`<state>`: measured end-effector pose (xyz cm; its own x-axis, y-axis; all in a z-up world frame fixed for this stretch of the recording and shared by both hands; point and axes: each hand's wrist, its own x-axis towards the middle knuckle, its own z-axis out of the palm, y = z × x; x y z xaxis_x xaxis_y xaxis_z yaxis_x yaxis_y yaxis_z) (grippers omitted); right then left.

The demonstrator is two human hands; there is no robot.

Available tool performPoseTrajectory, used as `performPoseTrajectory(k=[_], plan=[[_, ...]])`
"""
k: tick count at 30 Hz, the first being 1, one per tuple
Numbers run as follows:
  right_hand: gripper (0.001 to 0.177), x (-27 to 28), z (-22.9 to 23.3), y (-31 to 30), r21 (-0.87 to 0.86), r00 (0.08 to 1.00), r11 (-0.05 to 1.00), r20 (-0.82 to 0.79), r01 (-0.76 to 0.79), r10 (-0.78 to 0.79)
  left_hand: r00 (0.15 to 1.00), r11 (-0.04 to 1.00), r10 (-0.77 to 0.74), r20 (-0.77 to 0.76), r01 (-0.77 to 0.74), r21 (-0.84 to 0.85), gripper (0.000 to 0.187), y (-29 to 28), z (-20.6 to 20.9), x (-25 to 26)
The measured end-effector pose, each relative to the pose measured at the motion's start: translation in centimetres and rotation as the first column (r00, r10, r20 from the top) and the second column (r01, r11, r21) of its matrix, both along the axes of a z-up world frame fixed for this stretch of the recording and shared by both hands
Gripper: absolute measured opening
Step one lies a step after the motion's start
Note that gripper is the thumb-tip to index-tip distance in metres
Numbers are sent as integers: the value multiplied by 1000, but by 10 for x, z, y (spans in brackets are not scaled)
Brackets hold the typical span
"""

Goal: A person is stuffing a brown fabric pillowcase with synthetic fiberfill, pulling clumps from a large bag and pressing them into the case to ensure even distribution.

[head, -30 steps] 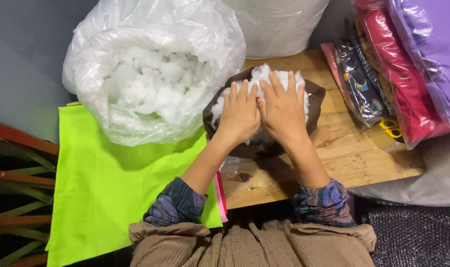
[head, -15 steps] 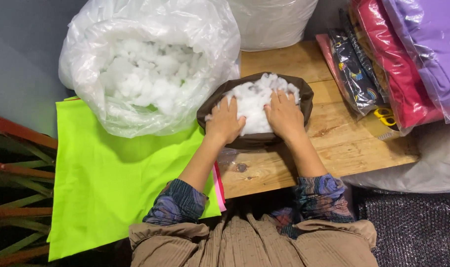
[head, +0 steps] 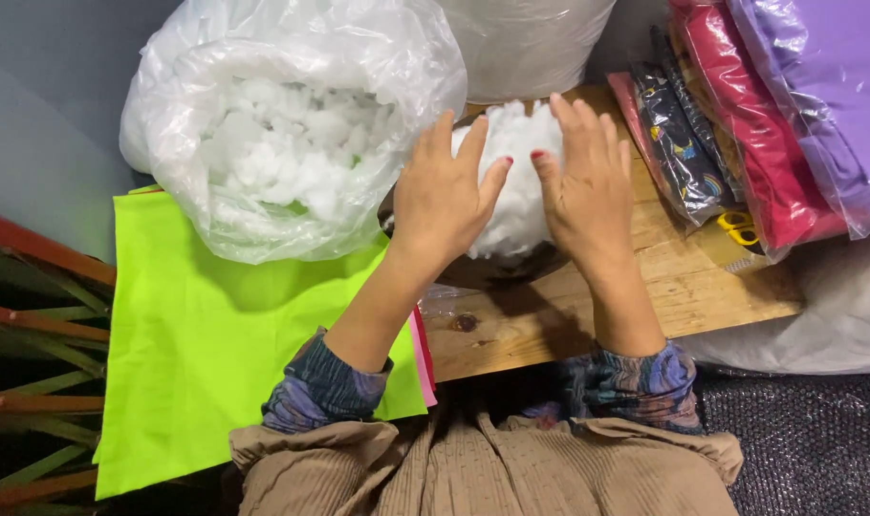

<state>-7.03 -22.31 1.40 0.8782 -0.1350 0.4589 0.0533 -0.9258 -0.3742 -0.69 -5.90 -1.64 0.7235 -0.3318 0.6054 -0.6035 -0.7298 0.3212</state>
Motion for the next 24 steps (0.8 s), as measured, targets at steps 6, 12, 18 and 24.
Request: performPoseTrajectory(k=[6, 12, 18, 24], plan=[[58, 65, 4, -10, 0, 996, 999, -80, 35, -35, 978, 974, -178, -109, 191, 123, 54, -27, -18, 57], [60, 81, -58, 11, -47, 930, 999, -367, 12, -28, 994, 961, -105, -36, 111, 253, 63, -43, -127, 80], [46, 88, -141, 3, -241, 995, 970, -74, 42, -62, 981, 965, -84, -174, 124, 231, 59, -42, -167, 77], [48, 78, -154, -2, -244, 996, 970, -92, -14, -9, 974, 975, -125, -188, 156, 158, 57, -40, -183, 74]])
